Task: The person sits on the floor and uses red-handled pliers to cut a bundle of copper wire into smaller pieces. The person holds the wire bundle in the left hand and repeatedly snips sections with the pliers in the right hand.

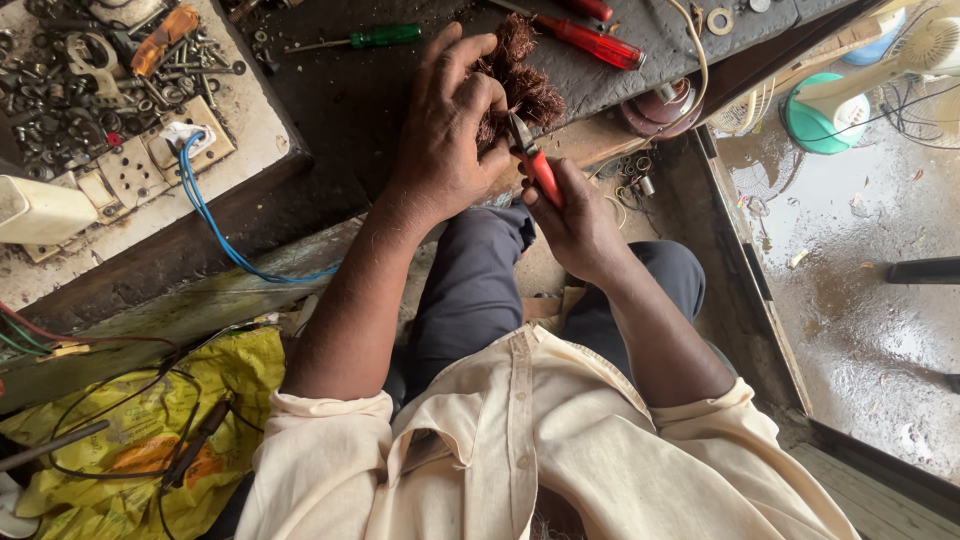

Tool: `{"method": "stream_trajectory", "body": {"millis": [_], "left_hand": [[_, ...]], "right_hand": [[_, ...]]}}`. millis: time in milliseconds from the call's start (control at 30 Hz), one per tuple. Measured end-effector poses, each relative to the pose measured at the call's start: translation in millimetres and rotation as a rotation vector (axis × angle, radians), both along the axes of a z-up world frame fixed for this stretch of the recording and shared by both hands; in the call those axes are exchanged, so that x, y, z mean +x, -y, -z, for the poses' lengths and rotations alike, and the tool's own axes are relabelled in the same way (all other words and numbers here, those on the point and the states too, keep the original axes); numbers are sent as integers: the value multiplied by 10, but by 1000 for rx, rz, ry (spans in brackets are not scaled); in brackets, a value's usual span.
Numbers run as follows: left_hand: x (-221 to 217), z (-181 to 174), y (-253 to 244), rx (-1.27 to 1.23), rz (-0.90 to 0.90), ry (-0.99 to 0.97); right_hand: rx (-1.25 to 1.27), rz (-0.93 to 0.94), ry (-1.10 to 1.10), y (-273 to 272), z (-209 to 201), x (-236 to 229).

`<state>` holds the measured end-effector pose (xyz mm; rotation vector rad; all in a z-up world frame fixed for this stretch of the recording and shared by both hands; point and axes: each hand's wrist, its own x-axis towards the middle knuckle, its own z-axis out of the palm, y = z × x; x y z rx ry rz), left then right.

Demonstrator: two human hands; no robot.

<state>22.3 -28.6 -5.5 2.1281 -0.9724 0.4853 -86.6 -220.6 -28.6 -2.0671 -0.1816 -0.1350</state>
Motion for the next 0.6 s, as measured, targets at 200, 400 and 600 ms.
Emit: {"method": "stream_trajectory", "body": {"millis": [200, 400, 600], "left_hand": [[0, -9, -2, -6, 5, -9], [1, 17, 1, -4, -4, -1], [10, -1, 15, 18, -10, -11]], "right_hand": [[-120, 17, 91, 2, -42, 9], [-208, 50, 123, -4, -3, 22], [-205, 91, -24, 59, 127, 128]]}}
